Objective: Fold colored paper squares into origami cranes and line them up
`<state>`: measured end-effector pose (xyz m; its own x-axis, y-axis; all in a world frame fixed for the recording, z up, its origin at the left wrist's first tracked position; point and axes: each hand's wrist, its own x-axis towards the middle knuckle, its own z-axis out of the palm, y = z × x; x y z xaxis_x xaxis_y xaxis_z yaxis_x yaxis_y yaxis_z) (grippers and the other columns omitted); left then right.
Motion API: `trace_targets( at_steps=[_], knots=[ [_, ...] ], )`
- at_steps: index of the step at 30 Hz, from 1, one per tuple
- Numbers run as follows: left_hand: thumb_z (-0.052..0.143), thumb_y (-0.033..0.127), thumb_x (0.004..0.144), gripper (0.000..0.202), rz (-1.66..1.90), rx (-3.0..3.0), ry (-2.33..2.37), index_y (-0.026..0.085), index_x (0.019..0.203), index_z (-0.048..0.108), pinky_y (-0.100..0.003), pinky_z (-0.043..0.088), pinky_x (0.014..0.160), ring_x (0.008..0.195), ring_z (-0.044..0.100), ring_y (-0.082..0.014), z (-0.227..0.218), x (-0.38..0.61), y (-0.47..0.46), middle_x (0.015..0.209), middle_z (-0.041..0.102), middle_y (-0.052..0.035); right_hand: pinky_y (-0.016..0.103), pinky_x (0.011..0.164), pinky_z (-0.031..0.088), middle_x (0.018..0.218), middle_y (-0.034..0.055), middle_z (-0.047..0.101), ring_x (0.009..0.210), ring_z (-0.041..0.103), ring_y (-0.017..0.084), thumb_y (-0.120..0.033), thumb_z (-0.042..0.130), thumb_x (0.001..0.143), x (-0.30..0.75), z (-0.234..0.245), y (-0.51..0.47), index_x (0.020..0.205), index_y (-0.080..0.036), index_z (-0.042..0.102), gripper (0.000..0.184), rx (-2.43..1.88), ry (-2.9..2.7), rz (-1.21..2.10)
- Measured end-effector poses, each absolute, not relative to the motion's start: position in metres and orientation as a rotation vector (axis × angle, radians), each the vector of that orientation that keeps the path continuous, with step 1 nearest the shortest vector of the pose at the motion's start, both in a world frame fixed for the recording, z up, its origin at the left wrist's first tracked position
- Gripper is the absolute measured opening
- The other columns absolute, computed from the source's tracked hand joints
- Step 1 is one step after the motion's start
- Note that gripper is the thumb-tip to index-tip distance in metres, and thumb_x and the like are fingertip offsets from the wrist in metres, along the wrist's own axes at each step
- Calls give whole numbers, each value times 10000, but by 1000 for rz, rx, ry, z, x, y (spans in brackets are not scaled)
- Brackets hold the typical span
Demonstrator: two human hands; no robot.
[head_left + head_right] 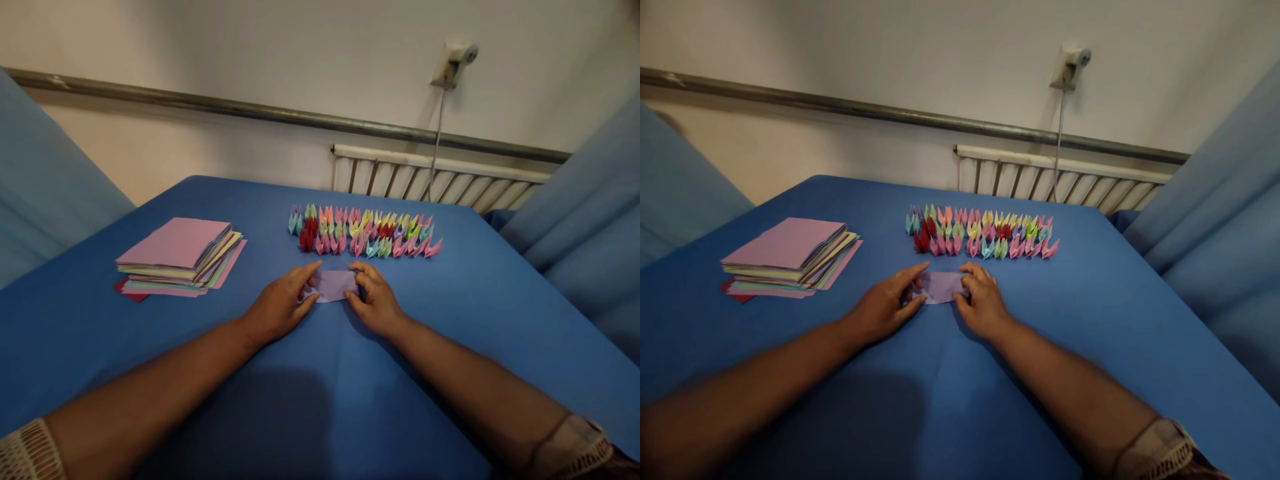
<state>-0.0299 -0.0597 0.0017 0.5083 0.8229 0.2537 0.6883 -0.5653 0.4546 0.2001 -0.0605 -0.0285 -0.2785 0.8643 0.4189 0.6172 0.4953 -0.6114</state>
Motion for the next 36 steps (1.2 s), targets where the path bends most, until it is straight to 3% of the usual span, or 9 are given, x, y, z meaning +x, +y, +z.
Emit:
trace_targets(
  at_steps=[7, 12, 17, 20, 22, 24, 26, 32, 36],
  knots=[
    [514, 207, 890, 190, 750, 2605, 1142, 202, 1029, 643, -274, 498, 746, 813, 657, -159, 6, -38, -62, 898, 695, -29, 500, 1062, 322, 1368, 93, 507, 1339, 399, 287, -281, 564, 852, 201, -2, -85, 999, -226, 622, 167, -758, -2223, 304],
    [522, 198, 886, 175, 905, 2616, 1088, 199, 1027, 624, -274, 506, 761, 817, 664, -157, 11, -44, -62, 892, 692, -32, 430, 1047, 387, 1307, 111, 545, 1245, 502, 239, -317, 473, 909, 206, -20, -62, 1055, -213, 657, 257, -1042, -1768, 583],
    [538, 232, 867, 175, 860, 2373, 1194, 211, 1011, 635, -299, 531, 805, 845, 681, -168, 6, -47, -57, 949, 714, -20, 353, 847, 511, 1129, 71, 629, 934, 625, 187, -291, 522, 863, 205, -35, -49, 1158, -227, 643, 325, -1151, -1662, 883],
    [606, 275, 816, 278, 667, 2333, 1249, 206, 1084, 630, -352, 535, 874, 1002, 665, -225, 3, -47, -52, 1151, 678, -68, 304, 733, 522, 1026, 47, 646, 793, 608, 150, -257, 556, 835, 202, -39, -51, 1241, -236, 595, 409, -1143, -1653, 991],
    [685, 305, 749, 546, 570, 2403, 1293, 201, 1269, 556, -432, 486, 981, 1235, 539, -312, 2, -48, -50, 1431, 482, -138, 289, 706, 521, 1021, 44, 637, 762, 599, 137, -212, 569, 804, 201, -42, -51, 1231, -236, 598, 428, -1102, -1633, 1038],
    [700, 279, 738, 701, 532, 2495, 1348, 231, 1395, 460, -526, 382, 1072, 1393, 328, -379, 3, -49, -50, 1579, 226, -146, 310, 774, 523, 1078, 51, 620, 860, 617, 149, -135, 531, 775, 202, -45, -49, 1143, -237, 644, 398, -1029, -1636, 1031],
    [644, 197, 784, 590, 525, 2609, 1328, 291, 1353, 522, -592, 293, 1105, 1449, 175, -390, 4, -50, -50, 1611, 138, -86, 357, 907, 490, 1149, 55, 600, 1046, 599, 174, -48, 478, 731, 203, -47, -48, 1034, -241, 683, 414, -964, -1710, 978],
    [633, 117, 793, 340, 539, 2683, 1151, 306, 1062, 721, -600, 245, 1122, 1464, 132, -338, -3, -55, -44, 1559, 309, -17, 447, 1069, 363, 1419, 80, 430, 1315, 433, 241, -3, 633, 666, 206, -42, -56, 1101, -261, 662, 506, -1009, -2078, 773],
    [651, 103, 770, 327, 514, 2606, 1134, 285, 1029, 732, -598, 246, 1126, 1450, 200, -324, -2, -55, -42, 1518, 384, -47, 436, 1038, 387, 1360, 75, 498, 1267, 483, 228, -47, 634, 730, 205, -41, -56, 950, -241, 691, 299, -1099, -2050, 690]
  ],
)
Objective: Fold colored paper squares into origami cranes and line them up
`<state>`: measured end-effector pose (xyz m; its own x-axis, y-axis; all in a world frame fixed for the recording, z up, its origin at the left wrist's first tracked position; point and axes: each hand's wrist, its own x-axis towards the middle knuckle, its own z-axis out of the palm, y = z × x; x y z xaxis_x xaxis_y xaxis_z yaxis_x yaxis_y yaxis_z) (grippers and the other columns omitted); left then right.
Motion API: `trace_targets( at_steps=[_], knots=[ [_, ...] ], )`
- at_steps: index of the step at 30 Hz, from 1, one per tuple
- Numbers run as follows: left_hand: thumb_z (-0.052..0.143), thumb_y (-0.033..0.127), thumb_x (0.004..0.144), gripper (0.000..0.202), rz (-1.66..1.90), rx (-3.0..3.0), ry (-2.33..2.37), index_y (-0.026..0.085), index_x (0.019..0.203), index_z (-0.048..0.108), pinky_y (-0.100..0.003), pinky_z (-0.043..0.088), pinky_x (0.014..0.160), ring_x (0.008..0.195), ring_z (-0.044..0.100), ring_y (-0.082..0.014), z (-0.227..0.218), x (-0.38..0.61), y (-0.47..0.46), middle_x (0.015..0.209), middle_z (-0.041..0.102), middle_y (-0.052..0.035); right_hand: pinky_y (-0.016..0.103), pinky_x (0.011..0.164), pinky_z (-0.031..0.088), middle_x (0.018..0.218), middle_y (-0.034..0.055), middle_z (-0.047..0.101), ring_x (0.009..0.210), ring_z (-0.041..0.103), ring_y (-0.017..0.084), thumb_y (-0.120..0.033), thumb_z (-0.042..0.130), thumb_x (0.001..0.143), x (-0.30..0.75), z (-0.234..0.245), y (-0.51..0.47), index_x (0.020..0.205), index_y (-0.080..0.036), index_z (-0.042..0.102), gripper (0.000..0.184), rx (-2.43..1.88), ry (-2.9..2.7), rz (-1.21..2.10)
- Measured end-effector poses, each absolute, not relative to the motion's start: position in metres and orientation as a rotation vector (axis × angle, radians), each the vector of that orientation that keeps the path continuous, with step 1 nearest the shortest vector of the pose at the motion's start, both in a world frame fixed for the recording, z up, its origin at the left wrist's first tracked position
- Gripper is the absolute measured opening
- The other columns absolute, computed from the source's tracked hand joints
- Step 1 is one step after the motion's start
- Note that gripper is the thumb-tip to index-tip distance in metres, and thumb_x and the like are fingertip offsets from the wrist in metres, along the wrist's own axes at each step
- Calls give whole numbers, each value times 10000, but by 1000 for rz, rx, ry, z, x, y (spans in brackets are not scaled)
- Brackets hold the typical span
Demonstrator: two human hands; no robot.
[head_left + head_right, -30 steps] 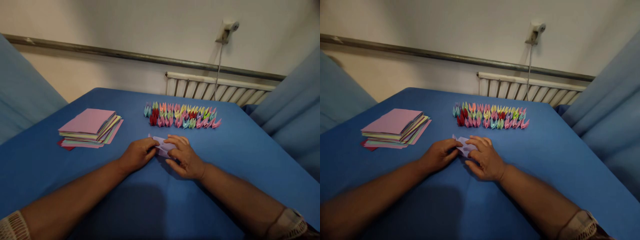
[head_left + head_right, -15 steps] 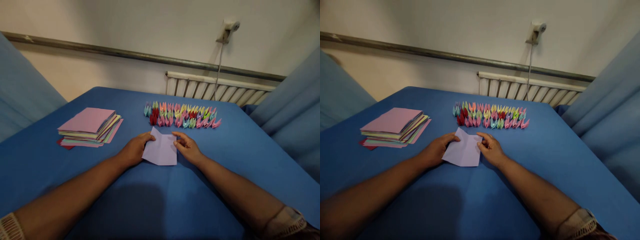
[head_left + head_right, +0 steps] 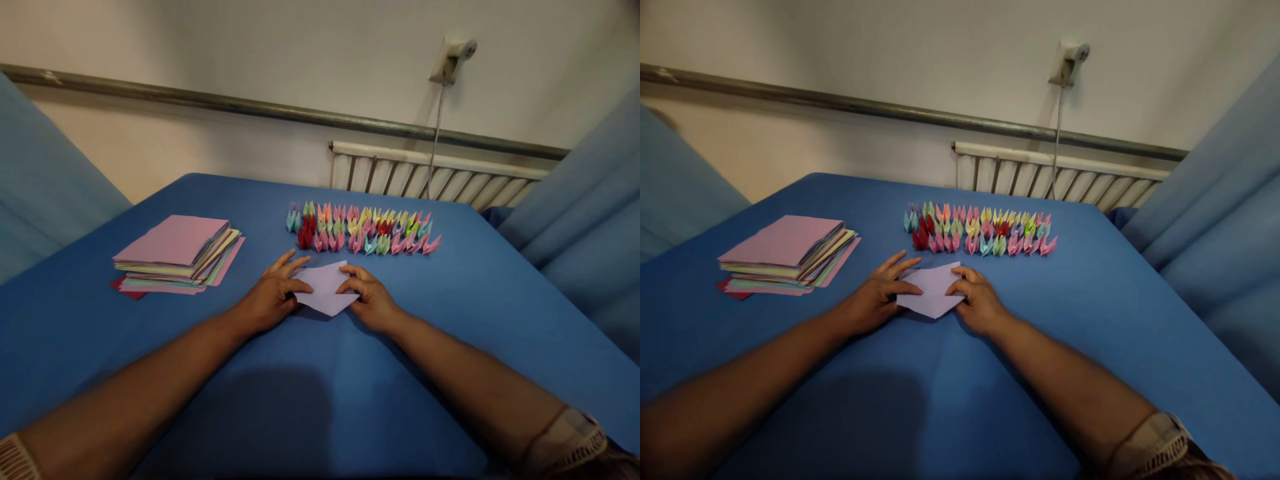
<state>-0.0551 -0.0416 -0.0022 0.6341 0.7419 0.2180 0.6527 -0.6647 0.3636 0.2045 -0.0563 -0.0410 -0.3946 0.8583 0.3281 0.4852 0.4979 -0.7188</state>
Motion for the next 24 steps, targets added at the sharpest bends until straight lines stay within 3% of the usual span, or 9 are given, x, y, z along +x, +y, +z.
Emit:
trace_targets(
  at_steps=[4, 8, 12, 14, 16, 18, 21, 24],
  knots=[
    [672, 247, 814, 181, 560, 2579, 1079, 275, 978, 743, -595, 240, 1133, 1432, 262, -306, 2, -52, -45, 1482, 438, -56, 438, 1031, 382, 1253, 69, 590, 1201, 531, 221, -192, 642, 811, 205, -36, -55, 898, -232, 688, 106, -1126, -1957, 574],
    [591, 386, 877, 224, 563, 2516, 1145, 234, 954, 736, -562, 262, 1139, 1426, 280, -295, 2, -51, -46, 1446, 488, -62, 450, 1005, 381, 1162, 60, 642, 1147, 546, 237, -324, 658, 837, 206, -30, -55, 966, -237, 688, 158, -1213, -2017, 491],
    [548, 448, 879, 381, 478, 2418, 1344, 157, 667, 671, -519, 330, 1114, 1398, 332, -319, -2, -51, -41, 1386, 547, -109, 421, 906, 436, 989, 69, 665, 980, 588, 237, -384, 663, 830, 204, -31, -52, 810, -196, 673, 189, -1477, -2049, 501],
    [551, 451, 866, 378, 439, 2422, 1419, 156, 649, 641, -522, 318, 1121, 1375, 369, -323, -4, -51, -39, 1341, 582, -122, 429, 898, 445, 1024, 90, 654, 998, 583, 255, -396, 686, 802, 202, -31, -52, 873, -181, 656, 228, -1580, -2007, 448],
    [579, 449, 837, 314, 412, 2435, 1490, 152, 769, 658, -532, 309, 1123, 1365, 379, -333, -6, -50, -39, 1335, 582, -131, 472, 958, 420, 1248, 150, 576, 1158, 525, 299, -369, 697, 786, 200, -29, -56, 1122, -149, 601, 413, -1608, -1980, 336],
    [614, 438, 802, 365, 425, 2423, 1585, 135, 1004, 644, -531, 318, 1116, 1372, 364, -348, -8, -50, -41, 1376, 539, -154, 524, 1061, 327, 1480, 195, 370, 1353, 355, 329, -320, 658, 817, 196, -24, -63, 1347, -116, 453, 603, -1545, -2047, 205],
    [633, 392, 782, 716, 505, 2440, 1683, 113, 1394, 385, -539, 291, 1126, 1422, 272, -358, -9, -46, -47, 1503, 368, -199, 509, 1148, 219, 1562, 128, 280, 1452, 195, 287, -303, 538, 909, 189, -16, -76, 1439, -157, 373, 574, -1290, -2360, 186],
    [540, 327, 856, 736, 537, 2601, 1537, 160, 1493, 212, -565, 221, 1146, 1471, 124, -338, -6, -36, -58, 1579, 220, -172, 490, 1160, 227, 1553, 142, 305, 1454, 209, 279, -482, 467, 942, 184, -14, -84, 1479, -158, 325, 644, -1126, -2568, 312]
  ],
)
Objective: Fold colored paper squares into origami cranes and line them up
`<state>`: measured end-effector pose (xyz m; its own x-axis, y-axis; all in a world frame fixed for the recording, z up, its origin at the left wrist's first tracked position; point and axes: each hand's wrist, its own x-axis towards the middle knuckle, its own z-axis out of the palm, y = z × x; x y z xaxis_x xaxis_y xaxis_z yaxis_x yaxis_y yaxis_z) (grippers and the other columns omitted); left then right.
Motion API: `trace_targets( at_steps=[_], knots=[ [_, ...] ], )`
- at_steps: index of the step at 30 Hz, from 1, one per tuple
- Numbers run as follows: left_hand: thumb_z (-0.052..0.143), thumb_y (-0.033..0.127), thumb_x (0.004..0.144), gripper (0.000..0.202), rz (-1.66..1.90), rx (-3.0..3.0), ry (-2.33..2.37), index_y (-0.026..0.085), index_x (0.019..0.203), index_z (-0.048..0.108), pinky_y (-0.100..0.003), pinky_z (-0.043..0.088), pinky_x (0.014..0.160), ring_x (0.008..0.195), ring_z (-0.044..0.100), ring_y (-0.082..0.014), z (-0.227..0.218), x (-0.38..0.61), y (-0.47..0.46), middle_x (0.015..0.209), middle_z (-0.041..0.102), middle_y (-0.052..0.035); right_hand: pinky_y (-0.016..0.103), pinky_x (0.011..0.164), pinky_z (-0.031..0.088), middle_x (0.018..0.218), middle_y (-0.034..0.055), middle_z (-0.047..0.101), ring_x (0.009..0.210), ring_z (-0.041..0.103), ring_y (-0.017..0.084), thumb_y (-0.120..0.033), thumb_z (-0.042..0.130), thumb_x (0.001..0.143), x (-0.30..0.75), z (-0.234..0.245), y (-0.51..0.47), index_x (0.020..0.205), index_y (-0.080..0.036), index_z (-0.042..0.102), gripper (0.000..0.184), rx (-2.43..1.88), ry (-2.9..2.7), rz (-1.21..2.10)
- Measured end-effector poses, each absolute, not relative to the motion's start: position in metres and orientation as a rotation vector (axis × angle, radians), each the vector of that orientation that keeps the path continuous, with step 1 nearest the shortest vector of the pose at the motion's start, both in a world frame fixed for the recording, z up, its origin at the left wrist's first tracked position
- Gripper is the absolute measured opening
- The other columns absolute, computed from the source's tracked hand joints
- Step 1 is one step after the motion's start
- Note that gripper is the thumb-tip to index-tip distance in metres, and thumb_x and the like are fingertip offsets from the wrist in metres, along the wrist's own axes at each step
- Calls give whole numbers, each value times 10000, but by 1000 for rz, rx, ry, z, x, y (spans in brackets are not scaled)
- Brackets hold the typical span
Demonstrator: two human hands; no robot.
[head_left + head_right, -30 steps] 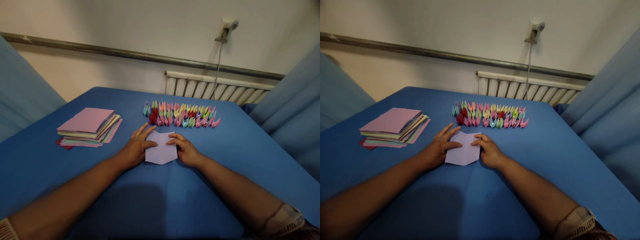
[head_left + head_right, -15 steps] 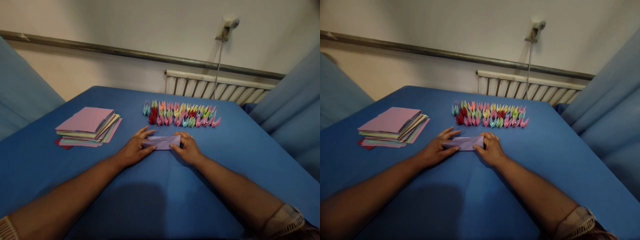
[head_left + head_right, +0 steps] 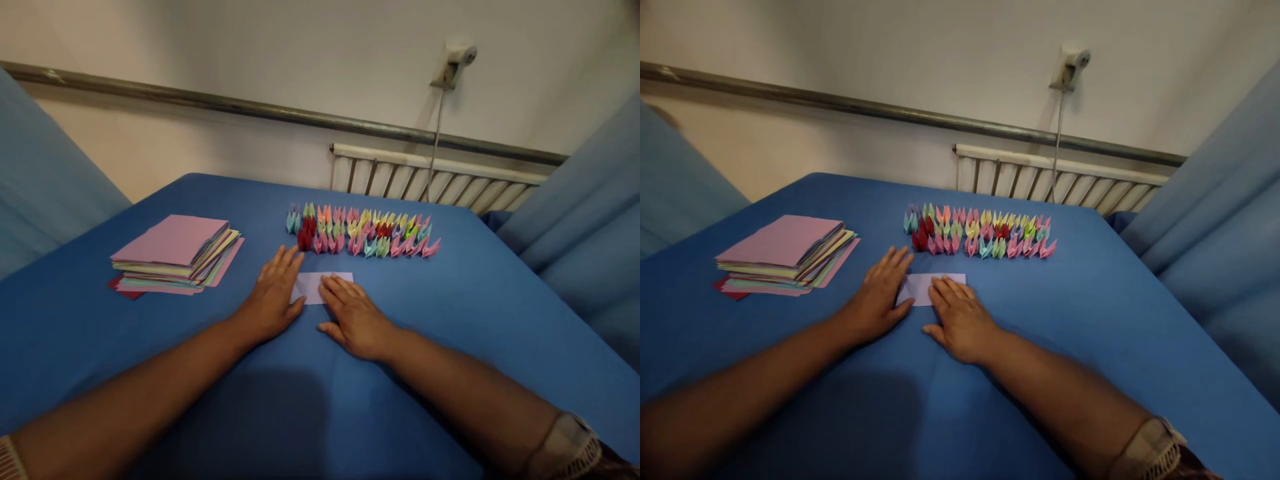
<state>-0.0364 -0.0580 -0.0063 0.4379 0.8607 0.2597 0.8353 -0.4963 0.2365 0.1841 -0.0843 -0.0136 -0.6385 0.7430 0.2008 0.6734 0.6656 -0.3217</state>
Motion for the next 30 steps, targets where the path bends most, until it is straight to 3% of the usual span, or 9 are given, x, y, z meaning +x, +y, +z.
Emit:
trace_targets(
  at_steps=[3, 6, 15, 23, 26, 30],
  knots=[
    [441, 378, 936, 666, 423, 2696, 1191, 187, 1513, 168, -518, 201, 1172, 1474, 144, -289, -3, -22, -72, 1578, 248, -142, 490, 1158, 241, 1542, 182, 308, 1442, 245, 290, -571, 428, 932, 182, -17, -85, 1493, -123, 293, 731, -1083, -2636, 370],
    [478, 566, 895, 828, 321, 2682, 993, 140, 1520, 140, -478, 239, 1166, 1461, 191, -308, -2, -13, -82, 1567, 246, -193, 486, 1167, 221, 1522, 200, 338, 1429, 274, 294, -571, 402, 944, 181, -22, -83, 1458, -107, 368, 694, -1052, -2672, 347],
    [357, 765, 823, 995, 31, 2704, 1257, 39, 1493, 243, -541, 163, 1150, 1451, 131, -408, -10, -25, -80, 1547, 205, -278, 507, 1160, 214, 1563, 192, 251, 1455, 195, 328, -593, 407, 931, 181, -20, -89, 1501, -104, 276, 763, -1244, -2624, 373],
    [376, 791, 790, 1018, 9, 2641, 1504, 31, 1466, 321, -550, 201, 1125, 1431, 196, -434, -7, -44, -73, 1532, 251, -283, 532, 1136, 227, 1542, 239, 270, 1440, 222, 368, -654, 403, 898, 190, -27, -88, 1475, -50, 318, 840, -1519, -2459, 314],
    [393, 768, 802, 985, 53, 2607, 1551, 37, 1459, 340, -544, 211, 1127, 1429, 209, -425, -9, -46, -68, 1529, 270, -273, 546, 1116, 242, 1527, 233, 311, 1421, 266, 374, -591, 385, 931, 196, -32, -78, 1457, -70, 355, 741, -1618, -2353, 271],
    [338, 649, 899, 795, 173, 2519, 1640, 65, 1434, 395, -556, 236, 1120, 1421, 251, -402, -12, -47, -54, 1519, 331, -232, 558, 1069, 288, 1487, 213, 388, 1383, 328, 371, -541, 387, 946, 202, -36, -61, 1413, -117, 419, 631, -1666, -2213, 271]
  ],
)
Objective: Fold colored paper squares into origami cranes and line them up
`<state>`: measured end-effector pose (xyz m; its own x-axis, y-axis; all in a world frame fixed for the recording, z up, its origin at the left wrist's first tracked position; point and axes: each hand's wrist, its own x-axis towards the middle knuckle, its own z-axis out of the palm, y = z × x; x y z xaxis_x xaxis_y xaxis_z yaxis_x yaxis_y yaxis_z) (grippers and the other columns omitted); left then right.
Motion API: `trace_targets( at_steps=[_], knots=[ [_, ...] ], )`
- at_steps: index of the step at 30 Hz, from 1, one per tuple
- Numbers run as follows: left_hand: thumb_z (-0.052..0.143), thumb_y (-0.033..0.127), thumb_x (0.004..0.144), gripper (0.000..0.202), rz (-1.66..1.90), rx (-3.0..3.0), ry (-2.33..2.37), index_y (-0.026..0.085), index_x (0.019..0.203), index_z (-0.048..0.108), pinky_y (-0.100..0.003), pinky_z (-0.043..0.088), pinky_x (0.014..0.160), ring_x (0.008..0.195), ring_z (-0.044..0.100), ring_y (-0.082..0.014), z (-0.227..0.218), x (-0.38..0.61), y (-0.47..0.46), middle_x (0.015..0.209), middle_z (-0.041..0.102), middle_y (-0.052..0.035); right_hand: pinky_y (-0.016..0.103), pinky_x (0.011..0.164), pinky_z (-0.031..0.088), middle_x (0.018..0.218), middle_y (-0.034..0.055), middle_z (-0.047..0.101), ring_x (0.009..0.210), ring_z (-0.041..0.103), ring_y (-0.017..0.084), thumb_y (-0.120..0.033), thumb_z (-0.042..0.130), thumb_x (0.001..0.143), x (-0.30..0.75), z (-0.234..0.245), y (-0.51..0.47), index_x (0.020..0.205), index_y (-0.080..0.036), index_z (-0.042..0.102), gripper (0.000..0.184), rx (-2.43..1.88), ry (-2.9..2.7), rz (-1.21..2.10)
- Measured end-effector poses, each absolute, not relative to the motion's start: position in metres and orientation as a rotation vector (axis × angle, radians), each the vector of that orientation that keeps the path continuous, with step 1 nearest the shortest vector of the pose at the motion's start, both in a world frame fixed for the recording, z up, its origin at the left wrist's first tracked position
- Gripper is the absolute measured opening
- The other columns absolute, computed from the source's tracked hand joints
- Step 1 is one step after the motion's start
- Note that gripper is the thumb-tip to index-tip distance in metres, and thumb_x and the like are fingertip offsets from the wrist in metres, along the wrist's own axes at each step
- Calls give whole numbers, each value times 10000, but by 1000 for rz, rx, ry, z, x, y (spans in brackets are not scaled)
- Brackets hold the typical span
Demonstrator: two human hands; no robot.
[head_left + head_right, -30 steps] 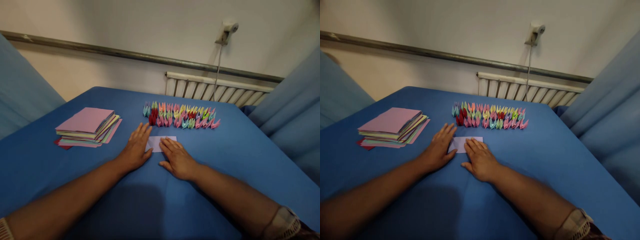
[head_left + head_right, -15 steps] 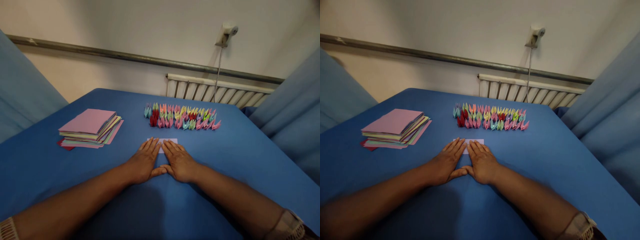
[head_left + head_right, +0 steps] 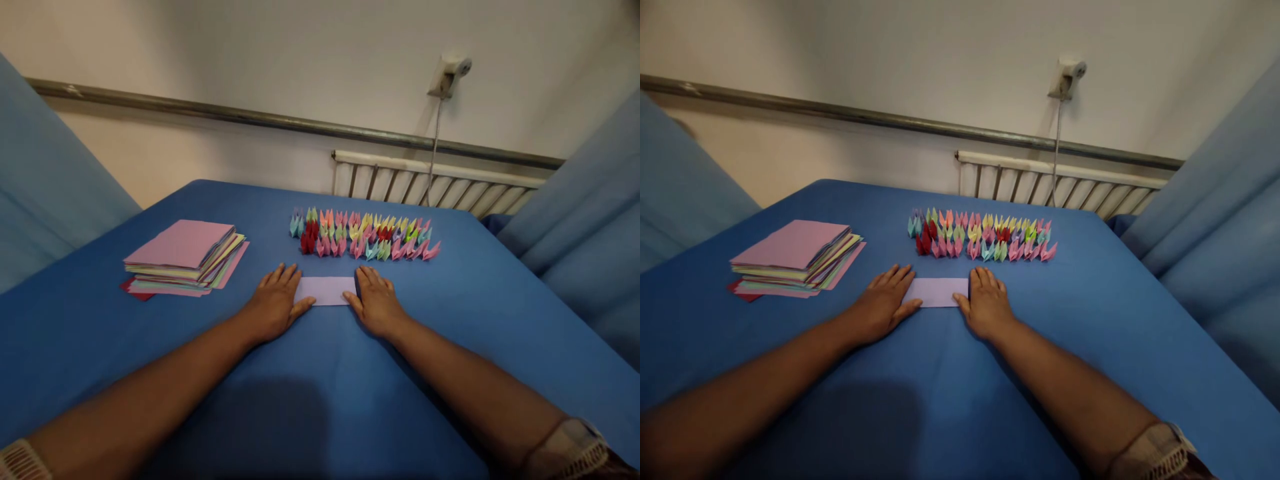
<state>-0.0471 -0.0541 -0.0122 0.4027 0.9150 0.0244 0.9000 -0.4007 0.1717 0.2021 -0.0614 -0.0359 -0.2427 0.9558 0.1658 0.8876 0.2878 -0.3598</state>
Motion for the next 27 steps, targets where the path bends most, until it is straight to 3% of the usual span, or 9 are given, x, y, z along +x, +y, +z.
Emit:
trace_targets(
  at_steps=[5, 10, 14, 17, 23, 27],
  knots=[
    [423, 548, 916, 661, 339, 2567, 1482, 133, 1430, 396, -531, 274, 1115, 1398, 323, -348, -16, -49, -38, 1473, 431, -177, 513, 1042, 323, 1392, 164, 496, 1294, 413, 330, -509, 547, 879, 201, -33, -50, 1364, -157, 466, 604, -1615, -2191, 333],
    [510, 487, 890, 583, 418, 2622, 1312, 142, 1358, 473, -462, 367, 1053, 1222, 497, -294, -10, -43, -35, 1318, 563, -155, 454, 996, 373, 1257, 134, 575, 1185, 490, 284, -499, 637, 820, 196, -26, -47, 1327, -170, 508, 618, -1566, -2208, 379],
    [564, 465, 858, 556, 417, 2624, 1290, 162, 1322, 516, -450, 386, 1023, 1166, 513, -289, -5, -40, -34, 1249, 599, -129, 374, 872, 435, 1062, 90, 645, 991, 580, 234, -459, 703, 776, 195, -21, -38, 1118, -189, 625, 443, -1640, -2142, 502],
    [578, 470, 848, 584, 434, 2603, 1278, 157, 1335, 503, -454, 372, 1039, 1187, 497, -292, -7, -42, -32, 1287, 580, -133, 321, 770, 436, 916, 36, 645, 852, 584, 195, -407, 740, 741, 193, -19, -30, 935, -212, 650, 290, -1669, -2123, 590],
    [651, 455, 786, 695, 535, 2426, 1299, 168, 1386, 450, -451, 345, 1080, 1280, 455, -305, -11, -46, -31, 1384, 522, -141, 294, 783, 413, 897, 20, 599, 845, 541, 168, -242, 746, 693, 192, -28, -32, 808, -195, 610, 185, -1487, -2074, 653],
    [695, 429, 731, 778, 795, 2017, 1268, 170, 1409, 414, -449, 402, 1037, 1208, 541, -287, -8, -47, -29, 1332, 575, -132, 249, 646, 403, 742, -25, 580, 671, 513, 126, -296, 667, 754, 193, -35, -37, 751, -198, 560, 145, -1246, -1830, 895]
  ],
)
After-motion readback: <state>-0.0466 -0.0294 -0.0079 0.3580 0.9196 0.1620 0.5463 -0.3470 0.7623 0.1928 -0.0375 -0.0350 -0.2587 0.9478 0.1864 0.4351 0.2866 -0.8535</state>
